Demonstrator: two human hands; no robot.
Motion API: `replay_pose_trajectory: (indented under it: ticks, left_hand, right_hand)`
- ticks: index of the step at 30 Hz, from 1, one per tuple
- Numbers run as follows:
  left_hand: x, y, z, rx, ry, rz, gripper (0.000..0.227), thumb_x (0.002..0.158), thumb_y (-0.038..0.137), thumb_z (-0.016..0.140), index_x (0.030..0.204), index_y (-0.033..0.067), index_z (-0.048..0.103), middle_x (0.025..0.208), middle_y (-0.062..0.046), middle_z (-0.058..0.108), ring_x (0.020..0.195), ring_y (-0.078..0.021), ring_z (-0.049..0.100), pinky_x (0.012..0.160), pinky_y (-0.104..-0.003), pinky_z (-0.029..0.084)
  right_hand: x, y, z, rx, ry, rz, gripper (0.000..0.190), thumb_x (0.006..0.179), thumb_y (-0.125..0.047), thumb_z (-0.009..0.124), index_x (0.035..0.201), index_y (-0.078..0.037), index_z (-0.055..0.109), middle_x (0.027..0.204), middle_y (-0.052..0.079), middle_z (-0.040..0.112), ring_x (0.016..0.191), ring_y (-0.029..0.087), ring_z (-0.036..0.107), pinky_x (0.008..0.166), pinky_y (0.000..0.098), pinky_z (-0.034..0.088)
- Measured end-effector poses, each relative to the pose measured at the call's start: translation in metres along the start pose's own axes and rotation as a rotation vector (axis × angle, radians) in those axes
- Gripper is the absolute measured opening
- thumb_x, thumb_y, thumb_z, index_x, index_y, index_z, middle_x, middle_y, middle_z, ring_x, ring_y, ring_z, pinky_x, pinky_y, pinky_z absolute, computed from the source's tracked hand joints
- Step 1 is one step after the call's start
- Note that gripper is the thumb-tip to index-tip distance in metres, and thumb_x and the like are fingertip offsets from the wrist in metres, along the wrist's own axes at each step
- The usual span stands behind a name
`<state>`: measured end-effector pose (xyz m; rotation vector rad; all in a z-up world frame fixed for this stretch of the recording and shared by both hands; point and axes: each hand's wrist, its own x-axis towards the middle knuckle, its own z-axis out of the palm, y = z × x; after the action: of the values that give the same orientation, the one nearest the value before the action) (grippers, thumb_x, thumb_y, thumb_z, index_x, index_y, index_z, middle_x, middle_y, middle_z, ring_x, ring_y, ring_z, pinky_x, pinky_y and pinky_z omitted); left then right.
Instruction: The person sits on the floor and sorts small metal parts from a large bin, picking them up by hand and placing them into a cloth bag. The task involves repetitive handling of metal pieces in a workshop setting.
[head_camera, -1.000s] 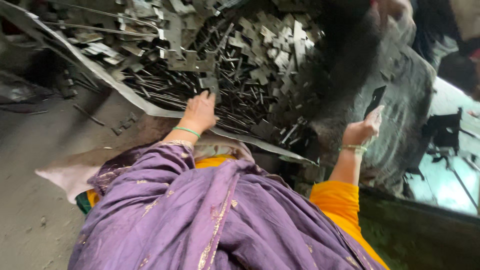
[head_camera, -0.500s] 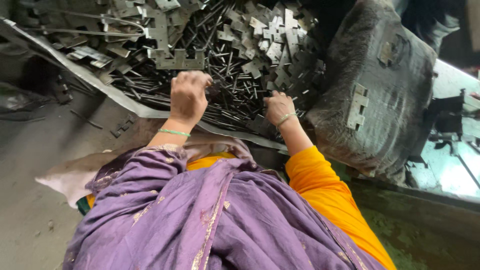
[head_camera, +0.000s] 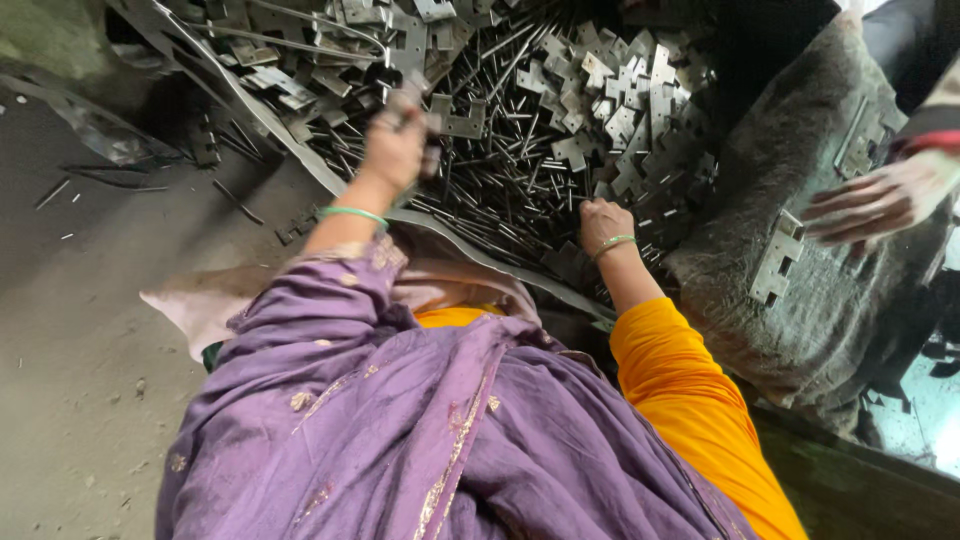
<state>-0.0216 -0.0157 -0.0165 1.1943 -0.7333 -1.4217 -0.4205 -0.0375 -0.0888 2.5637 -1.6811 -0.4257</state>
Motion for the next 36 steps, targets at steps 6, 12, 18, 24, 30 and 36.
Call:
replay_pose_trajectory:
  ticks: [6, 12, 18, 24, 30, 36]
  left_hand:
    - [0.014, -0.079, -0.001, 1.553, -0.005, 0.402, 0.025, 0.085, 0.02, 0.067, 0.102, 0.0019, 0.071, 0.108, -0.019, 0.071, 0.098, -0.0397, 0.069, 0.081, -0.047, 0.059]
    - [0.03, -0.118, 0.012, 1.672, 0.11, 0.326, 0.021, 0.091, 0.015, 0.061, 0.095, -0.0003, 0.075, 0.099, -0.02, 0.074, 0.093, -0.0367, 0.071, 0.075, -0.043, 0.061]
    - [0.019, -0.105, 0.032, 1.538, 0.032, 0.079, 0.018, 0.088, 0.012, 0.062, 0.09, 0.0037, 0.078, 0.097, -0.02, 0.076, 0.095, -0.0383, 0.074, 0.079, -0.044, 0.061]
    - [0.005, -0.083, 0.033, 1.349, 0.063, -0.049, 0.019, 0.082, 0.013, 0.067, 0.094, 0.0042, 0.078, 0.101, -0.02, 0.075, 0.099, -0.039, 0.073, 0.086, -0.045, 0.059]
    - [0.001, -0.087, 0.034, 1.375, 0.087, -0.059, 0.022, 0.085, 0.014, 0.064, 0.099, 0.0019, 0.076, 0.11, -0.02, 0.074, 0.111, -0.0382, 0.067, 0.092, -0.045, 0.056]
    - [-0.014, -0.082, 0.025, 1.44, 0.276, 0.328, 0.025, 0.08, 0.014, 0.065, 0.098, -0.0018, 0.07, 0.103, -0.02, 0.069, 0.099, -0.0386, 0.065, 0.077, -0.048, 0.057]
  right_hand:
    - [-0.017, -0.012, -0.057, 0.096, 0.018, 0.015, 0.021, 0.076, -0.021, 0.072, 0.088, -0.004, 0.072, 0.096, 0.018, 0.071, 0.092, 0.038, 0.071, 0.08, 0.0472, 0.058]
    - [-0.058, -0.026, -0.094, 0.379, 0.284, 0.026, 0.021, 0.086, -0.017, 0.066, 0.1, 0.0, 0.065, 0.099, 0.021, 0.066, 0.085, 0.04, 0.068, 0.076, 0.0483, 0.057]
    - [-0.062, -0.045, -0.056, 0.651, 0.319, 0.07, 0.018, 0.097, -0.007, 0.061, 0.114, -0.001, 0.058, 0.109, 0.024, 0.063, 0.091, 0.044, 0.065, 0.079, 0.0498, 0.055]
    - [-0.056, -0.044, -0.028, 0.724, 0.242, -0.006, 0.067, 0.068, -0.007, 0.08, 0.13, -0.002, 0.054, 0.113, 0.024, 0.064, 0.1, 0.045, 0.065, 0.085, 0.0479, 0.055]
    - [-0.054, -0.054, -0.037, 0.787, 0.067, 0.171, 0.076, 0.063, -0.008, 0.088, 0.132, -0.006, 0.056, 0.101, 0.019, 0.072, 0.095, 0.036, 0.071, 0.086, 0.042, 0.056]
    - [-0.061, -0.03, -0.06, 0.927, 0.288, 0.143, 0.043, 0.085, -0.001, 0.072, 0.127, -0.007, 0.062, 0.102, 0.014, 0.075, 0.09, 0.021, 0.073, 0.083, 0.0331, 0.059]
